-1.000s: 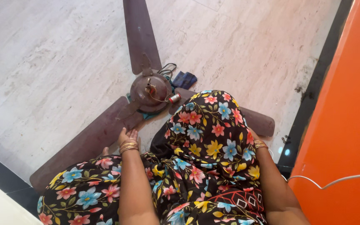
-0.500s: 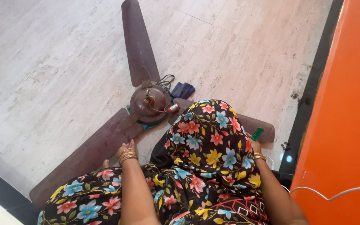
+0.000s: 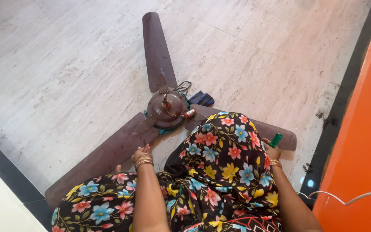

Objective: The person sits on the floor and uses a screwdriver to tighten screws on the central hub of a ceiling fan lying on the floor. They repeatedly adjust the fan blades and tighten the fasteners to secure the assembly.

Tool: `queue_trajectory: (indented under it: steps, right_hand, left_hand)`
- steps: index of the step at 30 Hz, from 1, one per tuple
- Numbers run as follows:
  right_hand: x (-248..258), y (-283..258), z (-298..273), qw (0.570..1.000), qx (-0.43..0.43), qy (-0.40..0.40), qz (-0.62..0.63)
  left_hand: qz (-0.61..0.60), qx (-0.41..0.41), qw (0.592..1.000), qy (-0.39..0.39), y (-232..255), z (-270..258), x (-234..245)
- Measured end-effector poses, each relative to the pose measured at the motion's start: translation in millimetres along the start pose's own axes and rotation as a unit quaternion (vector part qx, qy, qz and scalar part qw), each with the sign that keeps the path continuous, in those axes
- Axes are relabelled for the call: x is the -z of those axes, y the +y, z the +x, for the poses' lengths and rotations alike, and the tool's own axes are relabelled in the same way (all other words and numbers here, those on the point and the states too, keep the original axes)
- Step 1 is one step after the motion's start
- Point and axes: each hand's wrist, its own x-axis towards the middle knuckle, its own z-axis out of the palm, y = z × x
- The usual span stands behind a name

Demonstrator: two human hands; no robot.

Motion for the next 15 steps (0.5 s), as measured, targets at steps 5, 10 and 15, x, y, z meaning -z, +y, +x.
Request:
queue_trajectory:
  steps: [5, 10, 15]
  right_hand:
    - [1, 11, 6, 1.000, 0.007, -0.025, -0.007]
    - [17, 23, -8, 0.998, -0.011, -0.059, -0.024]
    - [14, 9, -1, 0.998, 0.000, -0.067, -0.015]
  left_hand:
    - [0.026, 0.024, 0.997, -0.073, 1, 6, -5]
    - [0.030, 0.048, 0.979, -0.194, 9, 23, -4]
    - [0.030, -0.085, 0.996, -0.025, 4, 9, -22]
